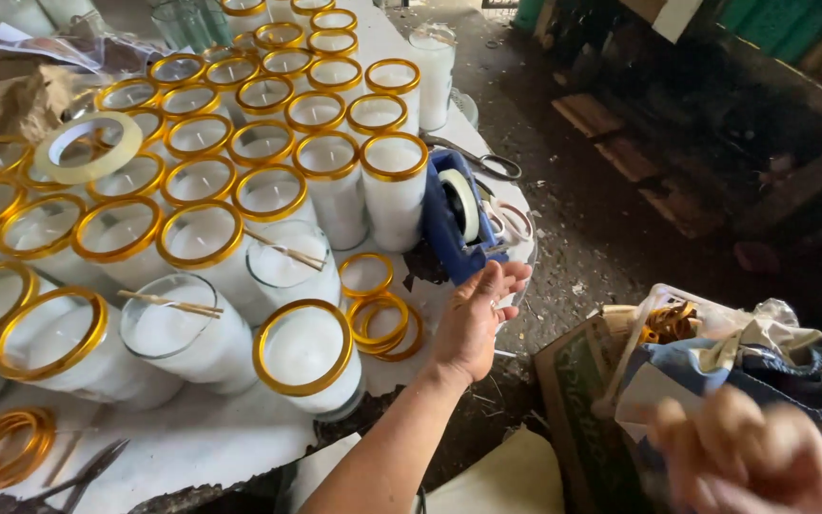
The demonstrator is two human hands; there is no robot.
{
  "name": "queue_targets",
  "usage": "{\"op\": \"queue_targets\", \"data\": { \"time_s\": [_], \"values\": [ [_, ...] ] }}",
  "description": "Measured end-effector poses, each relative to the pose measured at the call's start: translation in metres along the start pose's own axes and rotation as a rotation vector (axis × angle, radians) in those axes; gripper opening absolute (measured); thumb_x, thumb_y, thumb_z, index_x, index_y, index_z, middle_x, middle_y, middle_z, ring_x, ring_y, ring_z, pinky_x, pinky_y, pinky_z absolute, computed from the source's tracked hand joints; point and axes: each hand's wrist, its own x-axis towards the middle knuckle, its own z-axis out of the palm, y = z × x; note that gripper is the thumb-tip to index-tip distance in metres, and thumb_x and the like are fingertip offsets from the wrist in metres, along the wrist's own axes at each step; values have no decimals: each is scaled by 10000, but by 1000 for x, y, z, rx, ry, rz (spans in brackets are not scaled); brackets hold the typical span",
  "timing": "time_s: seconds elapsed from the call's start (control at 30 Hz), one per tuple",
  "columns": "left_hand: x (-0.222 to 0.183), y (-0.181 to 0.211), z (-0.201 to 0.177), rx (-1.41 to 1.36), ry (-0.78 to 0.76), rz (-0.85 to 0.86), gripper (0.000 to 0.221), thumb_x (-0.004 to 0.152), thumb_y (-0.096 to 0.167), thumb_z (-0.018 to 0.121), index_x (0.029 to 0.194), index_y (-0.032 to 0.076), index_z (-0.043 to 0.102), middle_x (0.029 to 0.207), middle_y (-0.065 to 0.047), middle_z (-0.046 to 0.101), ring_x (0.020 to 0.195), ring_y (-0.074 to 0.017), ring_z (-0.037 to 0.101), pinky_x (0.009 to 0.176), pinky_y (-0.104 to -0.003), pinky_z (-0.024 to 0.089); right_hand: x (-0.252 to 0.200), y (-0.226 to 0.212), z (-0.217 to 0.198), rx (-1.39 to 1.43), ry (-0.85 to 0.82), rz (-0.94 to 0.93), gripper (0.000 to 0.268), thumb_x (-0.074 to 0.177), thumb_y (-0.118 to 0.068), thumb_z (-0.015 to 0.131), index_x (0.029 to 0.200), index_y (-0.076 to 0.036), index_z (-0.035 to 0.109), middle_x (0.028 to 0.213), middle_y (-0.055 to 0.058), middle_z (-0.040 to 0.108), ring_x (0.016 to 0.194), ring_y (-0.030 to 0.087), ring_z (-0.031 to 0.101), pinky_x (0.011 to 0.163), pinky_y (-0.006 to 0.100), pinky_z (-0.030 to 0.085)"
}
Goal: Trimming candle wicks with scissors and placing decorative gold rings on the rims of glass candle jars.
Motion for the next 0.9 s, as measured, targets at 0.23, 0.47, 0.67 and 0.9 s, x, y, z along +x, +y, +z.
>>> {"op": "queue_targets", "data": {
  "time_s": [0.23,0.47,0.67,0.9],
  "values": [
    [-14,-6,5,97,99,67,178,965,249,708,895,104,786,1079,-72,792,955,-108,670,817,-221,501,37,36,32,-499,-199,188,173,941,-75,663,1030,63,716,582,192,567,493,272,533,507,395,388],
    [-12,-4,11,162,286,-84,163,792,276,863,780,128,798,761,-58,687,729,-176,698,701,-256,538,120,127,51,-972,-2,301,314,824,-52,770,1135,-90,794,751,108,757,577,131,578,514,267,439],
    [-39,7,9,552,230,-34,349,932,267,738,1229,83,742,749,-54,683,771,-153,662,767,-326,538,130,140,41,-1204,-164,42,265,811,9,733,1007,-139,831,828,131,770,724,259,719,653,372,543],
    [-167,49,-30,1017,91,1055,487,1033,118,642,1429,-78,439,1407,-276,552,1291,-405,573,1136,-494,494,115,128,32,-1485,-302,106,493,813,14,630,1193,-243,810,835,6,732,654,98,535,646,292,425]
  ]
}}
